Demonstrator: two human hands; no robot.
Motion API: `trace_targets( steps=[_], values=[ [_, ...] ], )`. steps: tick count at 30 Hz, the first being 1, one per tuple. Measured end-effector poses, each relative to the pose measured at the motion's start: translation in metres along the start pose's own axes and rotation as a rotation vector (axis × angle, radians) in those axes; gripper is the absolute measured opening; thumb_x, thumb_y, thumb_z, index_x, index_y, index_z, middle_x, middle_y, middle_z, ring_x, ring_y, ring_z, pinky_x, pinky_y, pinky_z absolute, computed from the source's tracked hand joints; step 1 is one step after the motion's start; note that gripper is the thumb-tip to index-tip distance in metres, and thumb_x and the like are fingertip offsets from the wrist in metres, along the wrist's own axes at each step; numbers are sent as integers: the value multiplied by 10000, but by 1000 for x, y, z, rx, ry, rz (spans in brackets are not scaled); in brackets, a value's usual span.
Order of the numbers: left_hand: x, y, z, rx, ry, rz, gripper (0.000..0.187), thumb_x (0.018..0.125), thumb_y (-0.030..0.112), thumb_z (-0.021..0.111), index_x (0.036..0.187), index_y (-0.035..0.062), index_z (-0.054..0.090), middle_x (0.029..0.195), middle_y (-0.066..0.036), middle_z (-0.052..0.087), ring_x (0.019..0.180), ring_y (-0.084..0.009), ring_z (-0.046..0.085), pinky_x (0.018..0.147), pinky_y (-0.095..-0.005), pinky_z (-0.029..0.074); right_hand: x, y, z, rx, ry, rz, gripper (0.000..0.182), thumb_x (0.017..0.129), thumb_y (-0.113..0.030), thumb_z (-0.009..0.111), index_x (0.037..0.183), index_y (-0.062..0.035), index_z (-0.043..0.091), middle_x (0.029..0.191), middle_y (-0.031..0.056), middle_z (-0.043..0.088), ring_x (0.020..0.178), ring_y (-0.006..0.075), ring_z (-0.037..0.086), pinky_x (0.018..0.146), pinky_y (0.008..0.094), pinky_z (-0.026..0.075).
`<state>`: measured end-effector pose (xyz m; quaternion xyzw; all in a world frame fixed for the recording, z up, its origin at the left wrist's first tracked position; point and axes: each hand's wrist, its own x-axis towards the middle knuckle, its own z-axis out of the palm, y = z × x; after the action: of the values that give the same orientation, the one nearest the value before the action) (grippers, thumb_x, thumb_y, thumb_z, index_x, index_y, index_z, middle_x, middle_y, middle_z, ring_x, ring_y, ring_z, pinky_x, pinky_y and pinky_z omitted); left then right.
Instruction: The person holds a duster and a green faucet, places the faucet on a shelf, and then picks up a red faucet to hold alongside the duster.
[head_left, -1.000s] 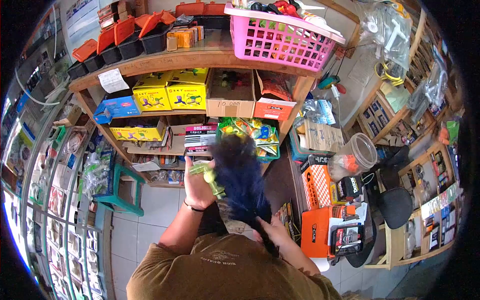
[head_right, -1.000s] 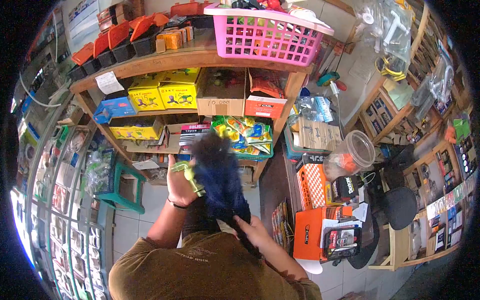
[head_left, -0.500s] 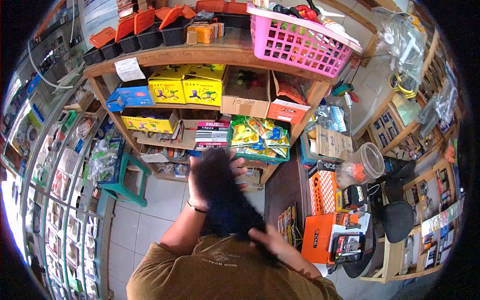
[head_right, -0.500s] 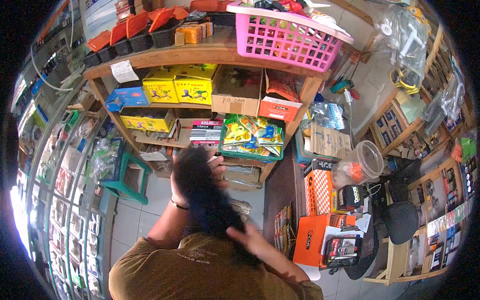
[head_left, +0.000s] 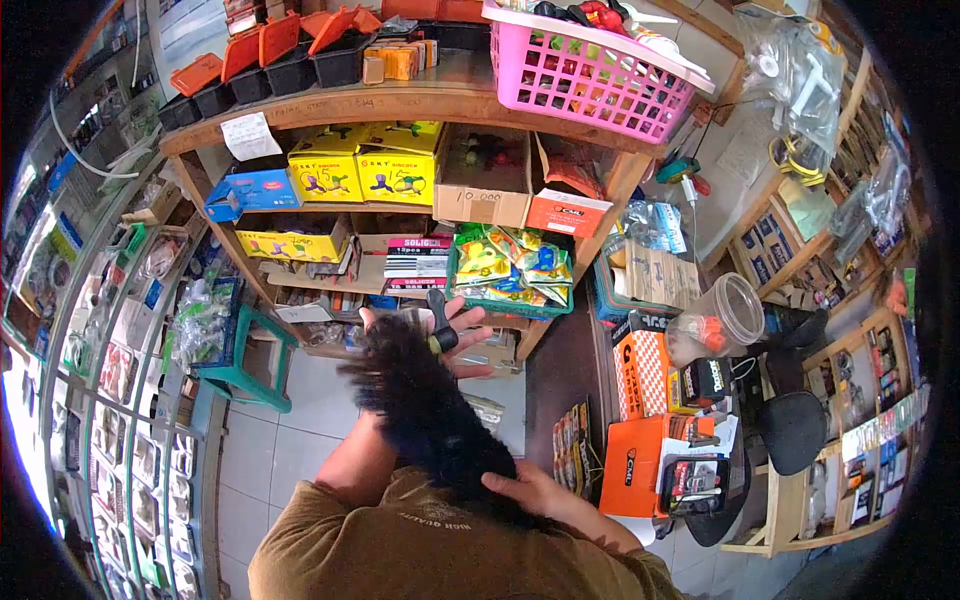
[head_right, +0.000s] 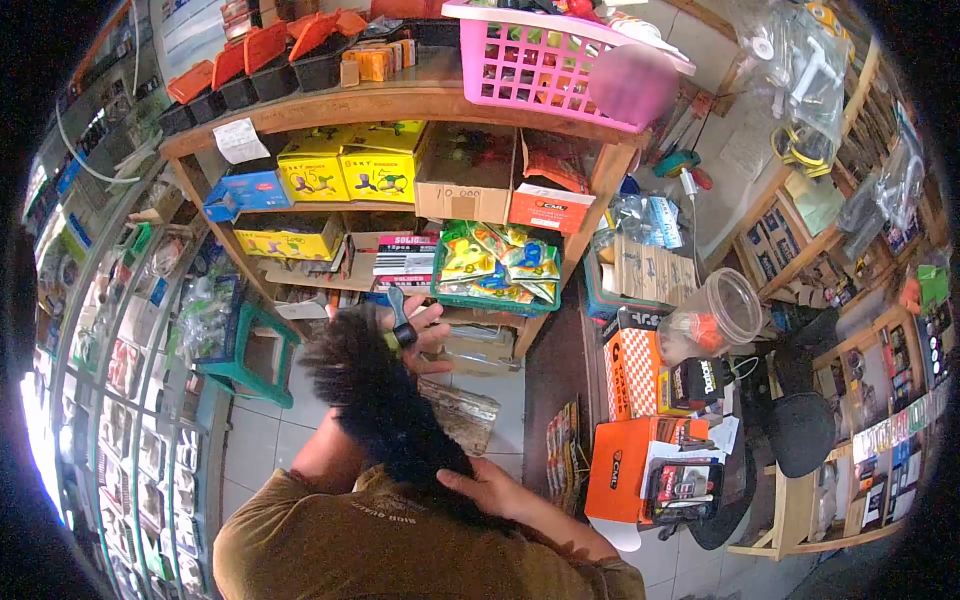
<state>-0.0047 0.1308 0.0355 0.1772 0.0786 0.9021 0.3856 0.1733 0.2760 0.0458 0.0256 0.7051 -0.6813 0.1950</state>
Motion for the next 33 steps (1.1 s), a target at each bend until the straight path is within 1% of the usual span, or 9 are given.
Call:
trace_targets(
  steps=[4,10,12,18,20,22,24,30,33],
  values=[
    [-7,4,16,75,318,149,1000,658,798,244,1304,34,262,1304,-152,339,1180,-314,347,957,-473,296,8,-12,-13,312,142,397,368,858,-273,515,1096,5,477,980,61,559,870,145,502,804,291,402],
    [-6,3,20,149,31,8,1041,631,816,250,1313,30,237,1308,-164,328,1160,-337,364,940,-517,294,11,15,0,-320,102,-257,503,850,-266,523,1229,8,339,1154,124,472,1018,186,473,888,288,385],
    [-5,2,7,-418,63,188,1104,589,846,231,1317,16,208,1321,-180,301,1178,-370,324,911,-595,264,7,-24,-9,348,161,456,453,867,-239,500,1231,-14,353,1153,116,463,1025,168,455,878,294,386],
    [-2,-3,22,119,27,-8,904,710,736,306,1277,32,317,1273,-161,380,1163,-294,378,948,-482,302,7,-4,3,-331,190,-498,306,867,-247,503,1076,-24,476,808,35,567,693,112,528,652,251,444],
    [9,-8,30,172,461,293,1012,655,795,259,1295,11,257,1303,-181,329,1179,-355,332,917,-578,270,2,-13,-9,298,211,435,367,870,-264,501,1128,-6,465,983,37,555,905,117,480,817,268,382],
    [7,-5,-13,515,673,429,1005,664,791,237,1297,10,253,1316,-172,314,1182,-363,324,926,-578,256,0,6,-9,393,199,362,342,867,-264,506,1089,-5,499,998,28,554,897,106,481,797,262,391],
    [4,-4,3,9,-32,-32,949,692,751,301,1295,20,261,1294,-173,348,1141,-370,378,912,-584,281,4,10,8,28,145,-205,258,866,-261,506,967,-27,547,843,22,575,674,86,521,591,232,436],
    [16,-7,1,-15,319,239,918,712,730,305,1309,36,243,1303,-189,327,1178,-355,335,932,-582,260,5,4,-17,379,182,422,399,867,-274,503,1148,3,440,1011,22,550,920,126,475,828,280,372],
    [7,-3,-13,52,-57,-9,950,707,734,305,1316,13,193,1312,-179,319,1183,-339,336,929,-589,254,6,-5,9,-149,78,-288,409,868,-276,499,1163,2,439,1078,50,524,980,144,459,870,290,351]
  ],
)
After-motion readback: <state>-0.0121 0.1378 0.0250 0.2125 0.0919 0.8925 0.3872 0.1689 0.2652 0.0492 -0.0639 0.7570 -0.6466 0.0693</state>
